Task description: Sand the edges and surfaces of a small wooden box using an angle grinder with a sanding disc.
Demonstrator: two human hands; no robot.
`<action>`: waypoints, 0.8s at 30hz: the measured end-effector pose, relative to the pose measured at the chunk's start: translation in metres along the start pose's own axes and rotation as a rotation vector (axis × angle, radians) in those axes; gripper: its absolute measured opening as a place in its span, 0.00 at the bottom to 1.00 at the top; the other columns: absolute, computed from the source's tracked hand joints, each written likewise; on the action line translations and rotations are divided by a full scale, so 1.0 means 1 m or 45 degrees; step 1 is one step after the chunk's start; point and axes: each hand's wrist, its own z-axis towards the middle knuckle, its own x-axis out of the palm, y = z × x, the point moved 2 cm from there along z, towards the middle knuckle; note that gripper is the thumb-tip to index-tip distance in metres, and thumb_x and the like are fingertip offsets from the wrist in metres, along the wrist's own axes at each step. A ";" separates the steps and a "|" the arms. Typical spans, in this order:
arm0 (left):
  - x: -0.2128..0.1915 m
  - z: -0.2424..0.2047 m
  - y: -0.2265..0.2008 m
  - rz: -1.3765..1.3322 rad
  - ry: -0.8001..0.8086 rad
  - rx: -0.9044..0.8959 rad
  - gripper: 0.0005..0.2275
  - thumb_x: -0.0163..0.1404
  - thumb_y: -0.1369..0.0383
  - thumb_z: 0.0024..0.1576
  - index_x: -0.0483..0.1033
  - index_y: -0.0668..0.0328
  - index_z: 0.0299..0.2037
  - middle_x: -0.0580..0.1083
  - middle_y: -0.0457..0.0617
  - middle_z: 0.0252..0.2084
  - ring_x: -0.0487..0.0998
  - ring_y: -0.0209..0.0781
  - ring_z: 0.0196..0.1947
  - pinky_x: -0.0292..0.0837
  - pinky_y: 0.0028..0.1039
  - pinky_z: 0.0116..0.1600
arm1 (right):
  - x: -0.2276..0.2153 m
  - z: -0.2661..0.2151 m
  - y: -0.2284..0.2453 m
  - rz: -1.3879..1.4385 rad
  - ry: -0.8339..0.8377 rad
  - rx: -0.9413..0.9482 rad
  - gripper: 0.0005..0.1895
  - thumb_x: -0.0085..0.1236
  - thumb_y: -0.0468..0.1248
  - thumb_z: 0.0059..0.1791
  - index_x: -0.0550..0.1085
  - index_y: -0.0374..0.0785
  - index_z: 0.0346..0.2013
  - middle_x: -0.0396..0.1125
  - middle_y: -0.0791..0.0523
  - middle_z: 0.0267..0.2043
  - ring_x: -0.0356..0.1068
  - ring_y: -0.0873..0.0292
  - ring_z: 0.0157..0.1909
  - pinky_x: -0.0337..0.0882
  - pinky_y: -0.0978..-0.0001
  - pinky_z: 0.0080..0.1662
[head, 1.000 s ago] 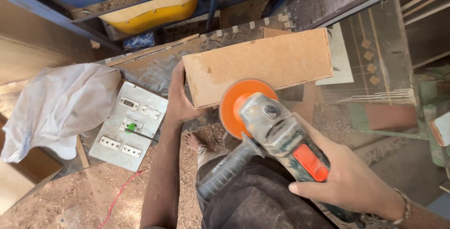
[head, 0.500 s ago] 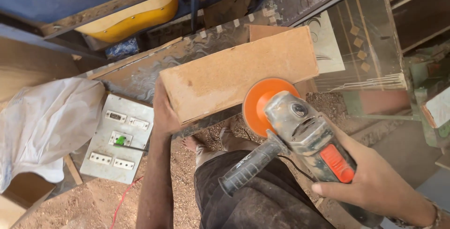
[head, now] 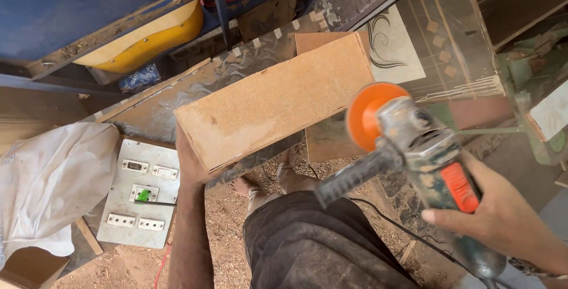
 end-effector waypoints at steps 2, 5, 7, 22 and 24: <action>0.001 0.002 -0.005 0.138 0.002 0.083 0.48 0.64 0.43 0.43 0.60 0.70 0.67 0.65 0.62 0.61 0.70 0.54 0.62 0.66 0.42 0.66 | 0.000 -0.001 -0.008 0.045 -0.042 0.010 0.45 0.75 0.49 0.35 0.68 0.40 0.62 0.70 0.52 0.47 0.75 0.53 0.46 0.75 0.58 0.49; 0.000 0.006 -0.015 0.099 -0.027 0.052 0.47 0.64 0.43 0.44 0.60 0.70 0.66 0.66 0.62 0.61 0.70 0.56 0.62 0.66 0.43 0.65 | 0.014 0.000 -0.006 0.176 0.000 -0.033 0.46 0.74 0.44 0.34 0.64 0.40 0.62 0.67 0.50 0.45 0.70 0.50 0.42 0.75 0.54 0.45; -0.001 0.008 -0.021 -0.212 -0.030 -0.060 0.47 0.64 0.41 0.45 0.60 0.69 0.65 0.67 0.62 0.60 0.70 0.58 0.61 0.65 0.44 0.65 | 0.029 -0.005 0.026 0.104 0.147 -0.101 0.47 0.76 0.49 0.32 0.65 0.41 0.60 0.71 0.51 0.45 0.71 0.53 0.45 0.73 0.59 0.51; 0.003 0.000 -0.011 -0.087 -0.018 -0.110 0.46 0.70 0.56 0.36 0.62 0.70 0.65 0.69 0.58 0.60 0.73 0.47 0.60 0.69 0.37 0.65 | 0.039 -0.008 0.069 0.287 0.128 -0.771 0.60 0.68 0.46 0.41 0.44 0.31 0.79 0.66 0.45 0.60 0.69 0.49 0.58 0.66 0.57 0.56; 0.004 0.000 -0.008 -0.198 -0.022 -0.109 0.47 0.69 0.55 0.37 0.60 0.70 0.66 0.69 0.57 0.61 0.74 0.46 0.60 0.69 0.36 0.64 | 0.028 -0.002 0.050 0.190 0.129 -0.458 0.63 0.69 0.47 0.37 0.45 0.38 0.79 0.68 0.48 0.54 0.72 0.51 0.52 0.70 0.58 0.54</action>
